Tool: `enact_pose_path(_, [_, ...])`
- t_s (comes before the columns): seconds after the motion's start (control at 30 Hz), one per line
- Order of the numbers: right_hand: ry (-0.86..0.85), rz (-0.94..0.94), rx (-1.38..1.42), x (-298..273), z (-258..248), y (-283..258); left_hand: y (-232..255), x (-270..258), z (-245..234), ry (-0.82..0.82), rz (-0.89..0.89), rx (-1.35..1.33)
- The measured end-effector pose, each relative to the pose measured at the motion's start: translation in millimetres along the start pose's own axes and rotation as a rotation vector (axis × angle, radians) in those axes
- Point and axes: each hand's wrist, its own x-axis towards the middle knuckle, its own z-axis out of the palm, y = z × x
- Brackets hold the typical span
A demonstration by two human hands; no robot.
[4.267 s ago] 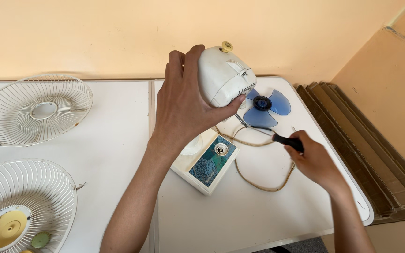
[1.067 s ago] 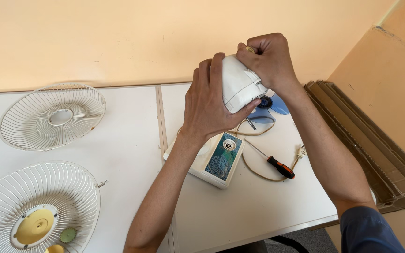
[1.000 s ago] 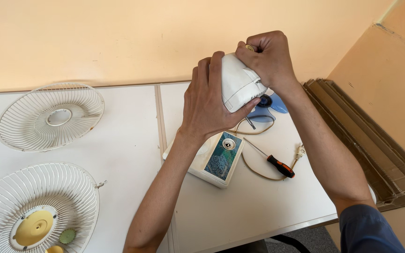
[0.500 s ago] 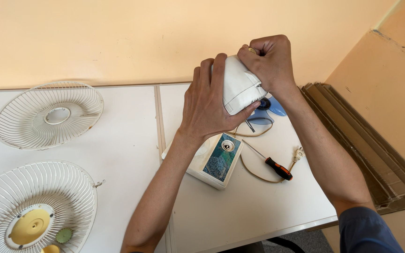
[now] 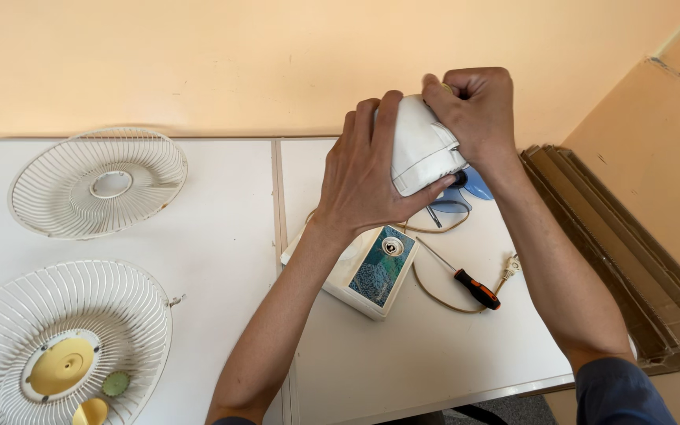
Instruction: The person disassembles a small electric fan on a white table. They remove the front grille, unscrew and remove the fan blade, then use a screwdriver to remove screws from the motor housing and separate the casing halves.
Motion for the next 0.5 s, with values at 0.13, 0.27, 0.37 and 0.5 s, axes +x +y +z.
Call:
enact_pose_path(0.13, [-0.216,0.213,0.054,8,-9,-1,-2,1,3,-0.009,-0.039,-0.042])
enact_pose_path(0.27, [-0.294,0.236,-0.01,10,-14,2,-1,2,6,-0.016,-0.052,-0.036])
enact_pose_path(0.37, [-0.259,0.085,-0.078,10,-14,12,-3,1,6,-0.022,-0.051,-0.019])
enact_pose_path(0.5, [-0.169,-0.082,-0.058,6,-11,23,-2,0,4,-0.018,-0.002,0.023])
